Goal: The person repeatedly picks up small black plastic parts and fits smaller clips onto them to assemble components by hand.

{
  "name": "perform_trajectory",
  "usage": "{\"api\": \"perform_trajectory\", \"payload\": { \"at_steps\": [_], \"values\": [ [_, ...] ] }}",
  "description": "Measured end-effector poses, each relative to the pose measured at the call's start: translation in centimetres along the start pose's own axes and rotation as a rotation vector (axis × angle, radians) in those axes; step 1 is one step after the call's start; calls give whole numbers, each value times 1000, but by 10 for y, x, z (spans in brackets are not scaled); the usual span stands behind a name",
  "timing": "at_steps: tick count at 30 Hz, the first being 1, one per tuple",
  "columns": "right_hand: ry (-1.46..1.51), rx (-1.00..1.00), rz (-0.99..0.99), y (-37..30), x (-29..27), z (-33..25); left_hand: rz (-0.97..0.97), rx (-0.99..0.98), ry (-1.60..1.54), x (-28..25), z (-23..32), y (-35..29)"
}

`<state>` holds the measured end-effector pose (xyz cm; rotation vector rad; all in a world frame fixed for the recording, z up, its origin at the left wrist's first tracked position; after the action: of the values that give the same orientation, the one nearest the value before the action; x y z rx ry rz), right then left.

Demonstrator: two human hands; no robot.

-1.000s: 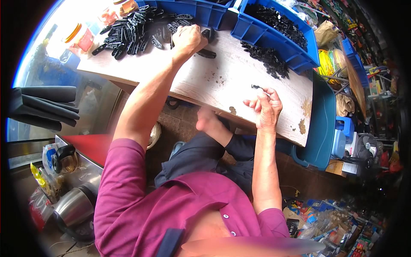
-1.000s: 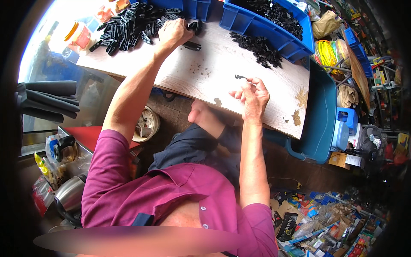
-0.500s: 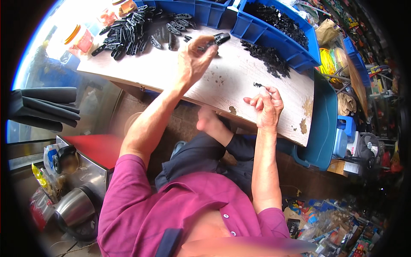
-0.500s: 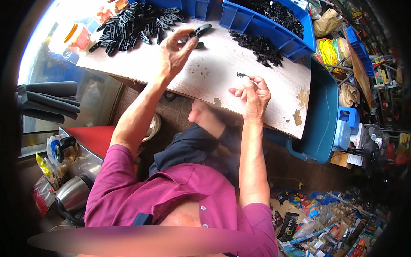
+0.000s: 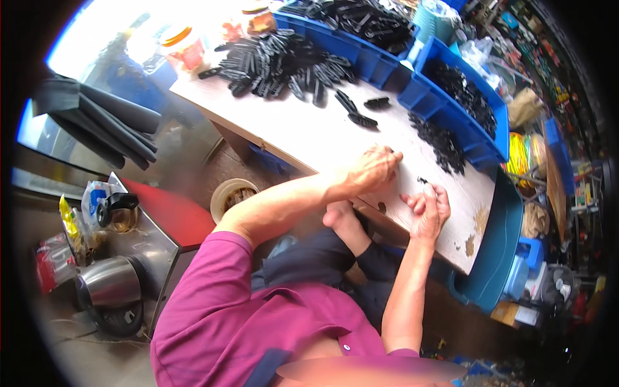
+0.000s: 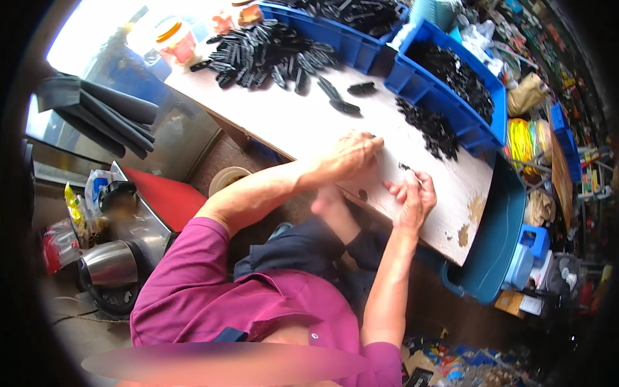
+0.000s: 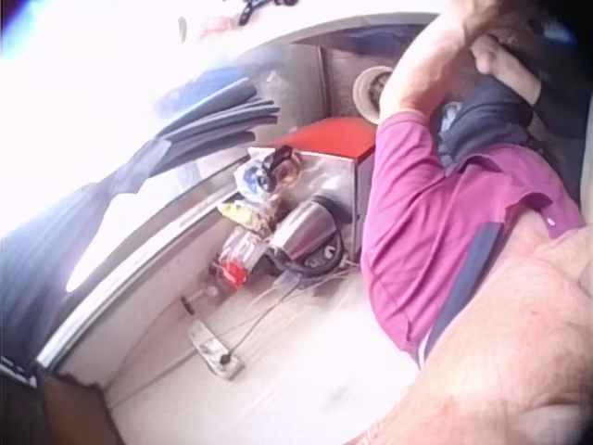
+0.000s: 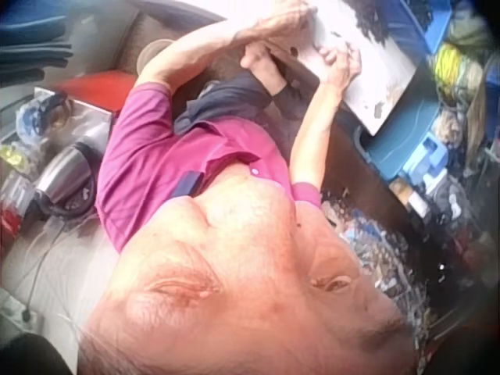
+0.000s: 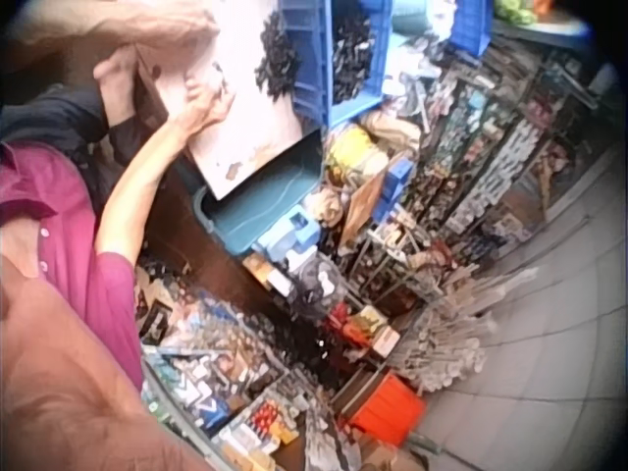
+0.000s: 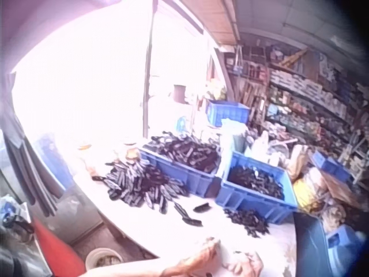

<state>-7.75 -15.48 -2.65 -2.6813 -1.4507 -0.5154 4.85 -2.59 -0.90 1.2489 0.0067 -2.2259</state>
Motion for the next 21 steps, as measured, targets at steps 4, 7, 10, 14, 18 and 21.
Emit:
{"api": "perform_trajectory", "payload": {
  "at_steps": [4,7,10,14,18,21],
  "values": [
    [-16,-6,-9,-3,3,-4,-82,-36,98,-9,11,0],
    [-10,1,13,-7,0,-4,29,89,149,-9,10,-3],
    [-8,-16,29,-9,-3,-6,57,158,161,-5,3,-5],
    [27,4,-8,1,9,-7,316,84,-104,-6,-10,-18],
    [136,-2,-42,1,13,-8,219,-245,-1068,12,0,-24],
    [113,-17,-38,-4,7,-13,17,-332,-1268,21,24,-22]
  ]
}}
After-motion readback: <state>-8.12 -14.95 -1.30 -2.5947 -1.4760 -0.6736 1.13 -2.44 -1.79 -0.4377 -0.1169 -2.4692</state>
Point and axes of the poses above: each hand's wrist, its own y-axis towards the middle knuckle, its own x-axis out of the palm, z = x × y, the point moved 5 cm from there along y, towards the middle knuckle, and after that the axes turned 7 degrees about -z, right-handed, at the moved point
